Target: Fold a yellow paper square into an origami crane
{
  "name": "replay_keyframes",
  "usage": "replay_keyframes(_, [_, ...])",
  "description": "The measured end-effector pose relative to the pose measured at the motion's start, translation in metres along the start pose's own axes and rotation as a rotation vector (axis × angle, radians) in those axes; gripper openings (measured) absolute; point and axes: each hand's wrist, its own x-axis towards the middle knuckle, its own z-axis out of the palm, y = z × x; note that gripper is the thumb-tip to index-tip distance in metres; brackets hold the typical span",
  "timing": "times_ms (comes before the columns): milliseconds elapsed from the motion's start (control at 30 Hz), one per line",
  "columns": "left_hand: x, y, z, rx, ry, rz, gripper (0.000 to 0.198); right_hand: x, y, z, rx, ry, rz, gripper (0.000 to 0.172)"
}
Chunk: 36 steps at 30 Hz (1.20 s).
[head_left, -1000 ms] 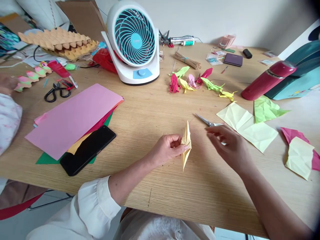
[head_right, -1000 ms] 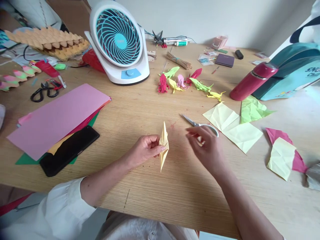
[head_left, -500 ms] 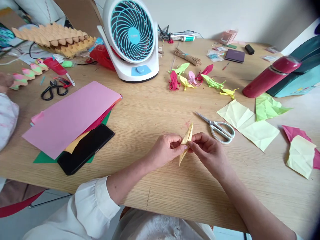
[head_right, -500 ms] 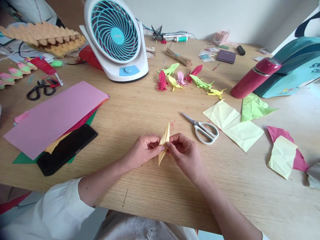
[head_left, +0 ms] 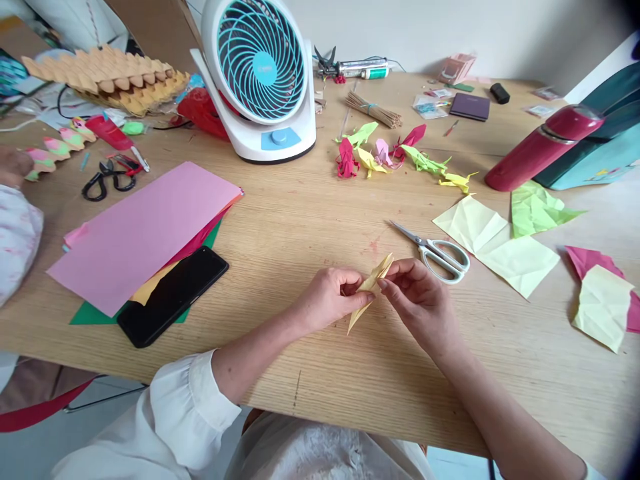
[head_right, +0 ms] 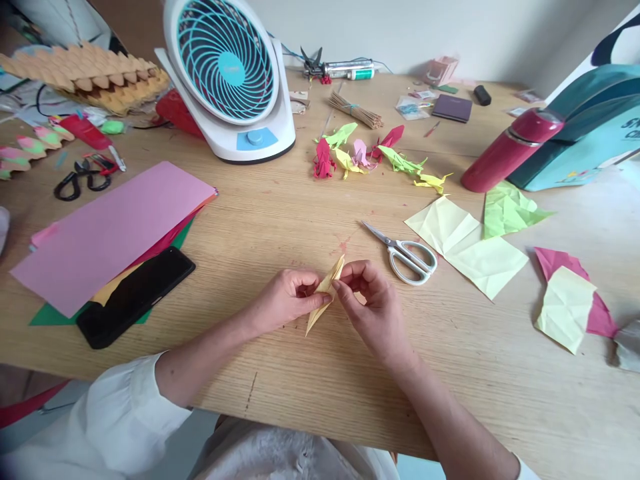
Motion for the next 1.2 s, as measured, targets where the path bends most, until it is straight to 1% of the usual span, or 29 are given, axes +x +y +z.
replay_keyframes(100, [0.0,-0.001,0.0,0.005,0.004,0.025,0.037,0.0,0.001,-0.001,0.019,-0.036,-0.026,0.017])
replay_keyframes(233, [0.001,-0.001,0.0,0.03,0.005,0.046,0.044,0.002,0.005,-0.008,0.008,-0.144,-0.042,0.016])
replay_keyframes(400, [0.001,0.003,-0.001,0.126,0.005,0.094,0.035,0.006,0.007,-0.02,-0.085,-0.272,-0.066,0.014])
replay_keyframes(467, [0.0,0.006,-0.002,0.147,-0.011,0.091,0.032,0.008,0.007,-0.023,-0.114,-0.28,-0.091,0.013])
replay_keyframes(500, [-0.001,0.008,-0.002,0.131,-0.037,0.069,0.031,0.008,0.008,-0.024,-0.109,-0.28,-0.097,0.012])
replay_keyframes(567, [-0.003,0.012,-0.001,0.041,-0.105,-0.014,0.029,0.008,0.008,-0.025,-0.059,-0.283,-0.087,0.012])
replay_keyframes(633, [-0.004,0.016,-0.001,-0.063,-0.145,-0.099,0.028,0.008,0.009,-0.025,0.018,-0.294,-0.056,0.013])
replay_keyframes(700, [-0.005,0.019,-0.002,-0.1,-0.147,-0.131,0.028,0.008,0.009,-0.024,0.081,-0.305,-0.027,0.014])
replay_keyframes(833, [-0.004,0.02,-0.005,-0.094,-0.163,-0.138,0.024,0.009,0.006,-0.022,0.17,-0.34,0.006,0.013])
replay_keyframes(900, [-0.003,0.019,-0.005,-0.139,-0.183,-0.168,0.02,0.009,0.004,-0.02,0.188,-0.315,0.009,0.015])
replay_keyframes(1033, [-0.002,0.018,-0.006,-0.215,-0.197,-0.23,0.02,0.008,0.004,-0.016,0.176,-0.215,-0.027,0.021])
replay_keyframes(1133, [-0.002,0.018,-0.006,-0.198,-0.164,-0.231,0.02,0.007,0.008,-0.016,0.124,-0.239,-0.023,0.016])
replay_keyframes(1200, [-0.003,0.018,-0.006,-0.172,-0.159,-0.214,0.02,0.006,0.01,-0.017,0.045,-0.262,-0.015,0.017])
